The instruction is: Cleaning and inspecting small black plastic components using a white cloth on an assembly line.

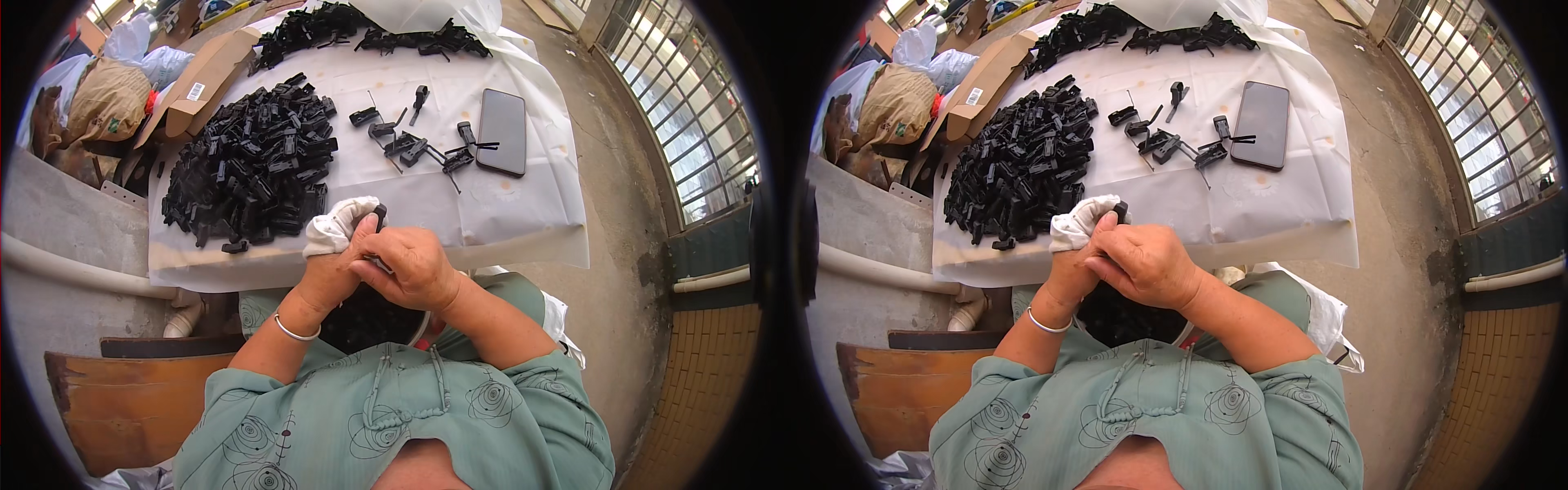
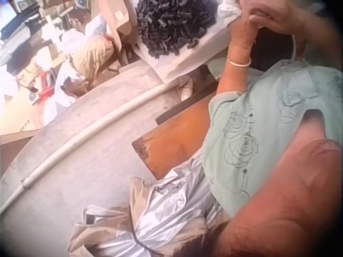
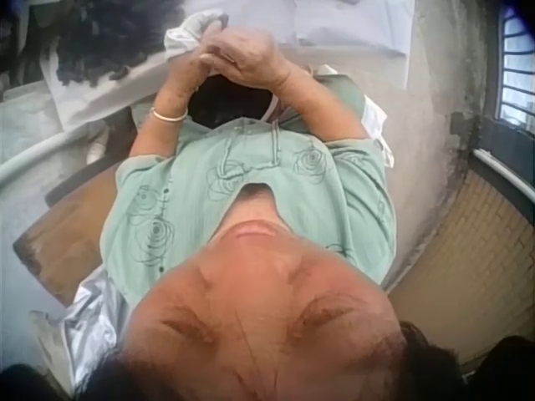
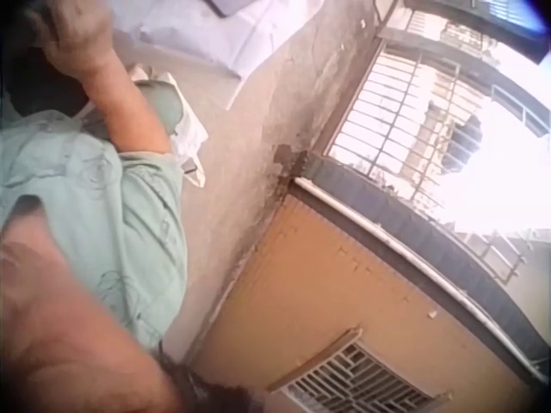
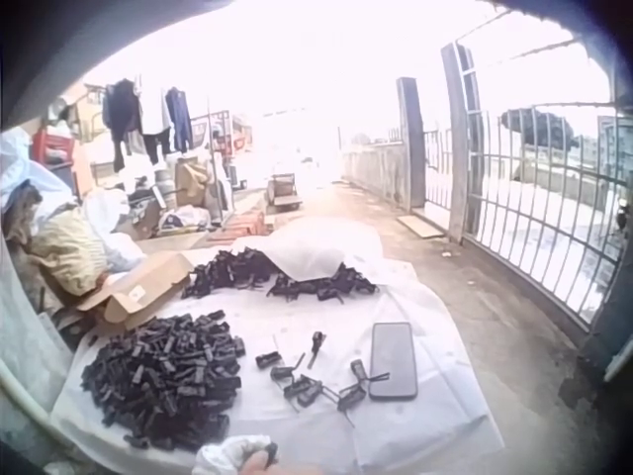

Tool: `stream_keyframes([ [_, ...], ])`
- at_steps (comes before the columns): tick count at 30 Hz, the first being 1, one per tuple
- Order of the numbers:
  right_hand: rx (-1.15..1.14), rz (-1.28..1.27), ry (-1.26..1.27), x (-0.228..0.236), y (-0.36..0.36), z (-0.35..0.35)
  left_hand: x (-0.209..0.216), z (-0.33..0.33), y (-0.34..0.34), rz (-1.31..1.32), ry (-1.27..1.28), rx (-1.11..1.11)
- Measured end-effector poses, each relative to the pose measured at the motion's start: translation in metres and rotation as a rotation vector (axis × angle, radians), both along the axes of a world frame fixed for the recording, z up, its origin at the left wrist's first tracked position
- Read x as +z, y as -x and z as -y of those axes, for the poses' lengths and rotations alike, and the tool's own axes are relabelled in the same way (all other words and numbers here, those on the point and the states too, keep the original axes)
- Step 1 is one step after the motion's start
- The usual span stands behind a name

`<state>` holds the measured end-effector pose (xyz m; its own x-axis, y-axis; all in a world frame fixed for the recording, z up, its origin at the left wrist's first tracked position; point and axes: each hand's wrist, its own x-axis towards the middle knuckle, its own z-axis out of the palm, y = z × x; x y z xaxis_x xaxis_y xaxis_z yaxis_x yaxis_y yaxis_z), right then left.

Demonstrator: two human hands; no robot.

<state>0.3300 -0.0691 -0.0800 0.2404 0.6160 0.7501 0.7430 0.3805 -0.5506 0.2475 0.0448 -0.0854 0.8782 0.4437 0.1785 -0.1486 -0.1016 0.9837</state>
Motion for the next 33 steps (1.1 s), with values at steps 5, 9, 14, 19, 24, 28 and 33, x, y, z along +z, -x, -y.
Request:
stream_keyframes([
  [5,-0.325,-0.293,0.027,-0.008,-0.011,0.002,0.013,0.001,0.006,-0.196,0.087,-0.193],
  [9,-0.270,-0.383,0.133,-0.005,-0.014,0.006,0.014,0.003,0.010,-0.192,0.081,-0.226],
  [14,-0.168,-0.378,0.138,-0.005,-0.016,0.009,0.015,-0.001,0.008,-0.173,-0.039,-0.039],
  [19,-0.099,-0.255,0.320,-0.007,-0.014,0.008,0.011,-0.003,0.008,-0.113,-0.148,0.018],
  [24,-0.063,-0.309,0.327,-0.005,-0.013,0.008,0.006,-0.003,0.007,-0.041,-0.238,0.031],
  [28,-0.019,-0.340,0.258,-0.010,-0.012,0.006,0.011,-0.002,0.006,-0.072,-0.191,0.038],
  [33,-0.026,-0.322,0.263,-0.009,-0.012,0.006,0.007,-0.005,0.007,-0.034,-0.282,0.032],
])
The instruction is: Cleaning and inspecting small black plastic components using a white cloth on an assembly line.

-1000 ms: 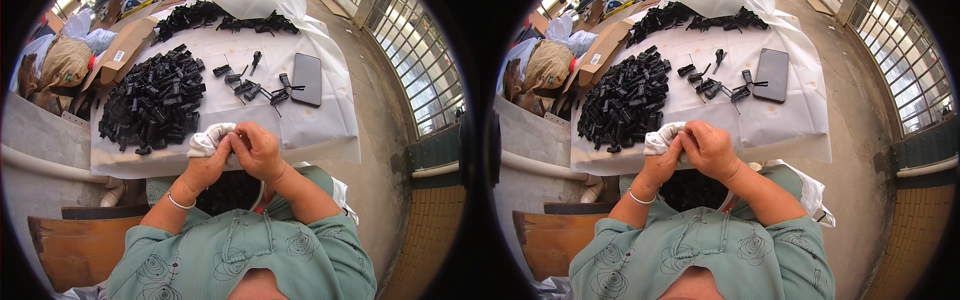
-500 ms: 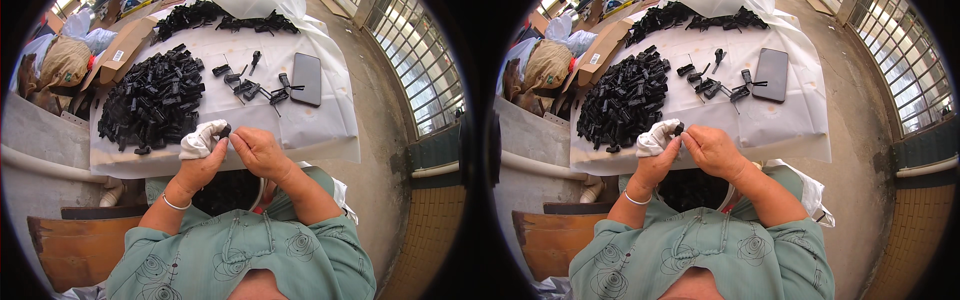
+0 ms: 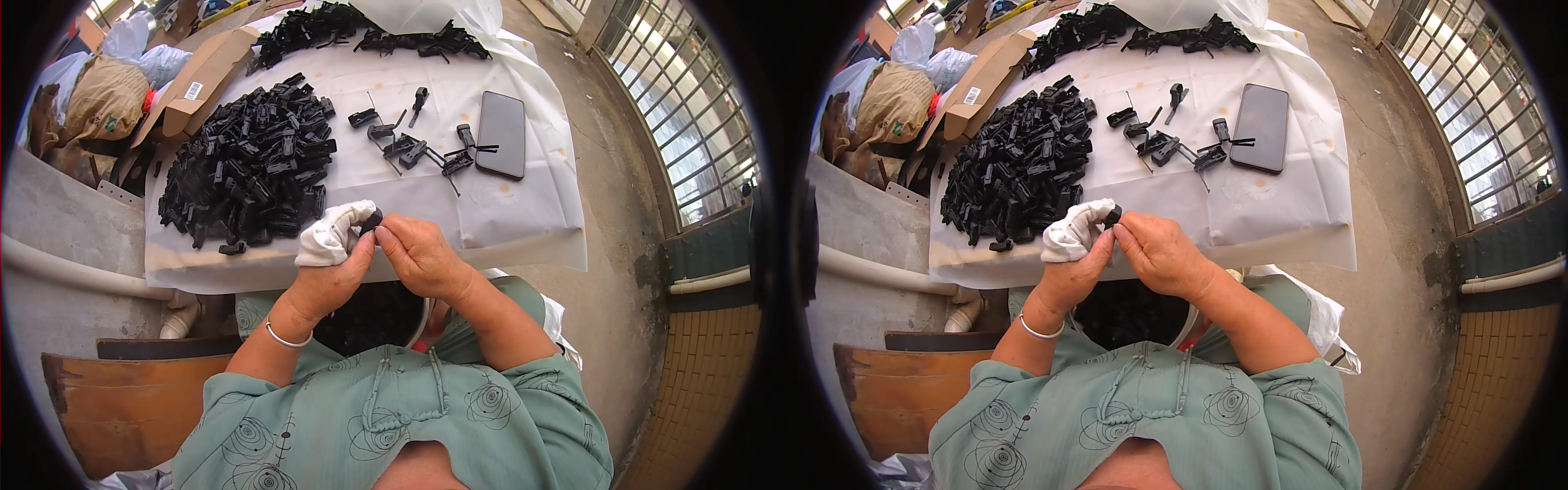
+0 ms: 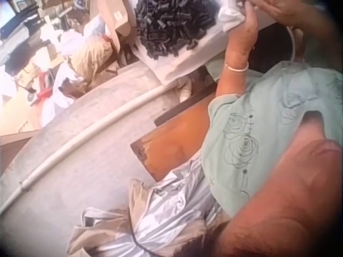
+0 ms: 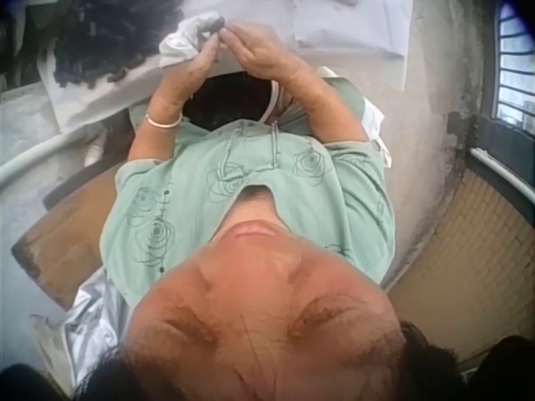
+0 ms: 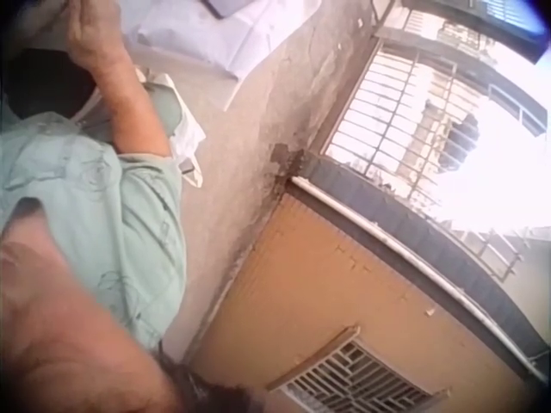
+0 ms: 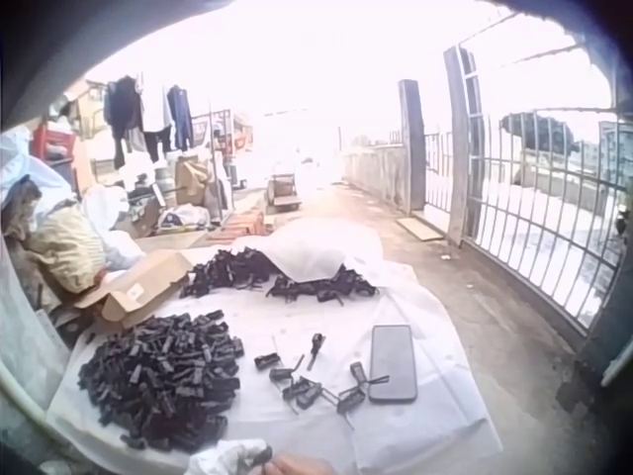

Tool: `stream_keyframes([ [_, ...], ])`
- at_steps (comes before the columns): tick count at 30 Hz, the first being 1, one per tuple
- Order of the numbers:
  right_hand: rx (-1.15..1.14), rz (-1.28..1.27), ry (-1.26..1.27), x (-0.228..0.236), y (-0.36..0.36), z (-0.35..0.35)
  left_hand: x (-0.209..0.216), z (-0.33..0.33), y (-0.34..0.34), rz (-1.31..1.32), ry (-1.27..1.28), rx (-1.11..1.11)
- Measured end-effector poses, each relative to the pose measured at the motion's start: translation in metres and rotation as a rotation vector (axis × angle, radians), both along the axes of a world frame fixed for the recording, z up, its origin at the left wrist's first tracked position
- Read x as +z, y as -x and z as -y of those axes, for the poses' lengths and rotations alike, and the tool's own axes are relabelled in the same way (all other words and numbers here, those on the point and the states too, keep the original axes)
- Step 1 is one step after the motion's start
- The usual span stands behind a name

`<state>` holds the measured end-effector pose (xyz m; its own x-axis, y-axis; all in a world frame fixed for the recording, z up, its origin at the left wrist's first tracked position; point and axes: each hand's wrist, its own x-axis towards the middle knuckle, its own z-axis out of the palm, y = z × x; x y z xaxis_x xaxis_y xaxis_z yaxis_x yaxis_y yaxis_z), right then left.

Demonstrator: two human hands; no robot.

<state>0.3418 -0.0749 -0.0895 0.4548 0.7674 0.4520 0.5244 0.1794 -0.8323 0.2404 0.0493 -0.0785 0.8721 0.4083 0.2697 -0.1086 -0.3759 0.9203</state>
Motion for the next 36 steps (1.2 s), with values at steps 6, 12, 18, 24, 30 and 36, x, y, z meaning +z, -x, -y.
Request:
stream_keyframes([
  [6,-0.081,-0.054,0.024,0.001,0.006,-0.002,0.005,0.006,0.000,0.060,-0.140,0.057],
  [12,-0.080,-0.233,0.053,-0.007,0.007,-0.004,0.004,0.004,-0.004,0.092,-0.422,0.027],
  [18,-0.043,-0.234,0.104,-0.008,0.005,-0.003,-0.004,0.006,0.000,-0.005,-0.193,0.038],
  [24,-0.045,-0.035,-0.011,-0.005,0.006,0.000,-0.005,-0.001,0.009,0.006,0.168,-0.049],
  [30,-0.159,-0.070,0.017,0.002,-0.003,0.004,0.013,0.000,0.008,-0.031,0.453,-0.078],
  [36,-0.028,-0.005,0.084,0.001,0.002,0.003,0.014,-0.001,0.008,0.024,0.472,-0.110],
])
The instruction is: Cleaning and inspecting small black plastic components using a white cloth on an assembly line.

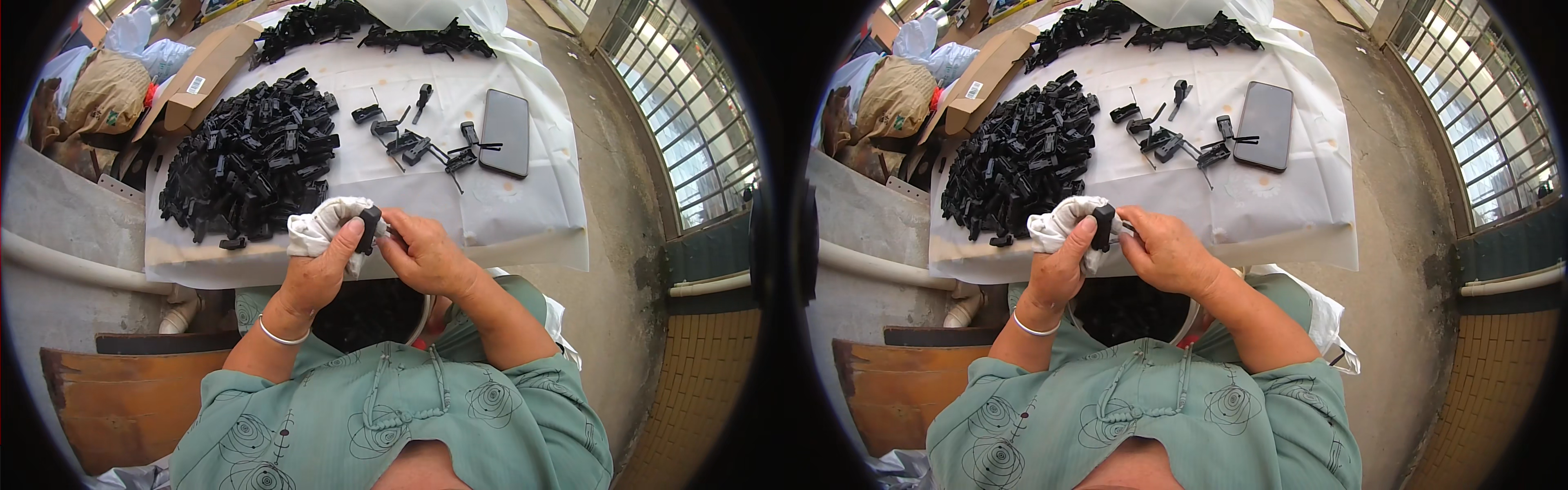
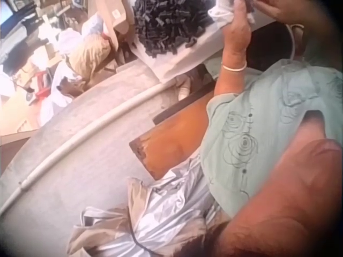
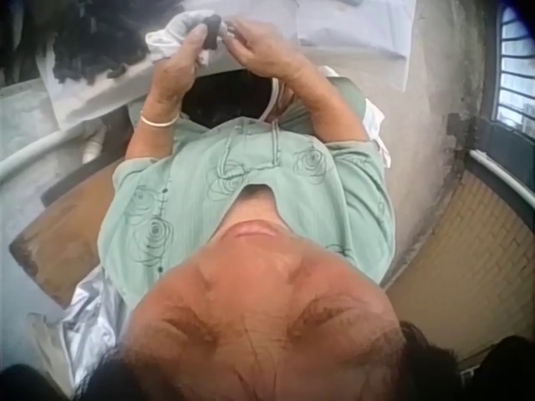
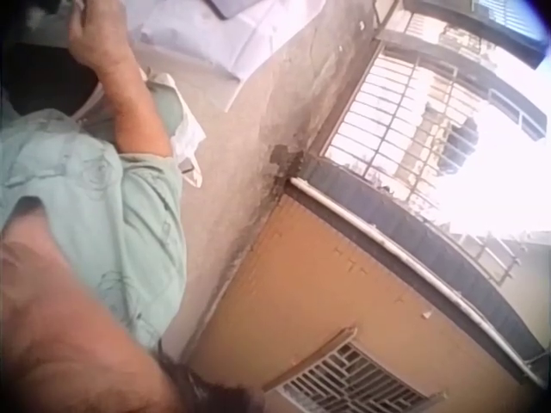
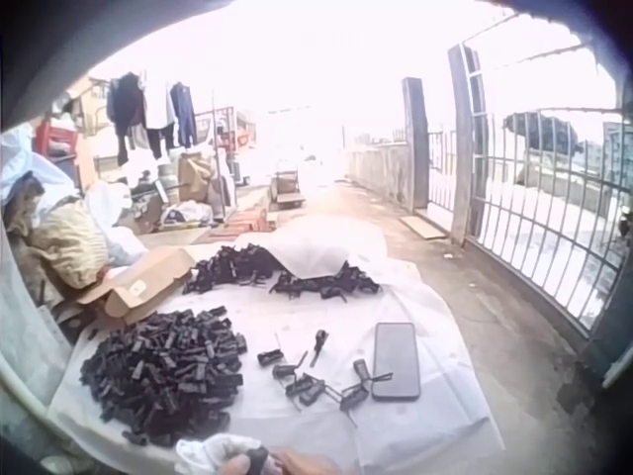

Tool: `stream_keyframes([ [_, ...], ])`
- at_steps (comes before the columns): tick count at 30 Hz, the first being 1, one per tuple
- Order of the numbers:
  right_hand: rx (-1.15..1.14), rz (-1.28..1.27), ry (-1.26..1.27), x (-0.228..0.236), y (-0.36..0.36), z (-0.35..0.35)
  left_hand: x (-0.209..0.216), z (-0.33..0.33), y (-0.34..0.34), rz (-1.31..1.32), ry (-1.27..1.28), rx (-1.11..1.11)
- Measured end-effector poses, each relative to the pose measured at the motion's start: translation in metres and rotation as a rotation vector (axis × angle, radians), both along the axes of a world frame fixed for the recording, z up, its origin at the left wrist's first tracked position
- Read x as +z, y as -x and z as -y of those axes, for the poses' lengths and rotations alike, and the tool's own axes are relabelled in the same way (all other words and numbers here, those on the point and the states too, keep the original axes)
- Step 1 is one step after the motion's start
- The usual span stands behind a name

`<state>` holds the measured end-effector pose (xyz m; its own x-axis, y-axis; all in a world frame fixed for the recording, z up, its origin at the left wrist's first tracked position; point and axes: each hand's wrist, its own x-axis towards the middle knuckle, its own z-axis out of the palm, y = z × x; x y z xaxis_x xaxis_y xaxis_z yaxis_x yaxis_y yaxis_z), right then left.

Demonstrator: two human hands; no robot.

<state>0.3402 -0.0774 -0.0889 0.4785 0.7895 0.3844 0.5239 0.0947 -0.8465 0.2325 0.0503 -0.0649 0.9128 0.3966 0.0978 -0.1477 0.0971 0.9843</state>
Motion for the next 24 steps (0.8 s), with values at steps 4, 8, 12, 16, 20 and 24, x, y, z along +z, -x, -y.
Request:
stream_keyframes([
  [4,0.164,0.061,0.046,-0.009,0.000,0.000,0.005,-0.001,0.002,0.036,0.134,-0.053],
  [8,0.226,0.008,0.011,-0.008,0.001,0.000,0.013,-0.006,0.005,0.061,0.263,-0.061],
  [12,0.210,-0.049,0.029,0.003,0.002,0.002,0.010,-0.007,0.004,0.100,0.258,-0.019],
  [16,0.104,-0.037,-0.018,-0.001,0.002,0.001,0.007,-0.007,0.004,0.126,0.191,-0.019],
  [20,0.069,0.057,-0.065,-0.002,0.001,0.000,0.012,-0.010,0.003,0.035,0.130,-0.008],
  [24,0.035,0.160,-0.108,-0.002,0.001,0.000,0.011,-0.010,0.001,-0.034,0.108,0.044],
])
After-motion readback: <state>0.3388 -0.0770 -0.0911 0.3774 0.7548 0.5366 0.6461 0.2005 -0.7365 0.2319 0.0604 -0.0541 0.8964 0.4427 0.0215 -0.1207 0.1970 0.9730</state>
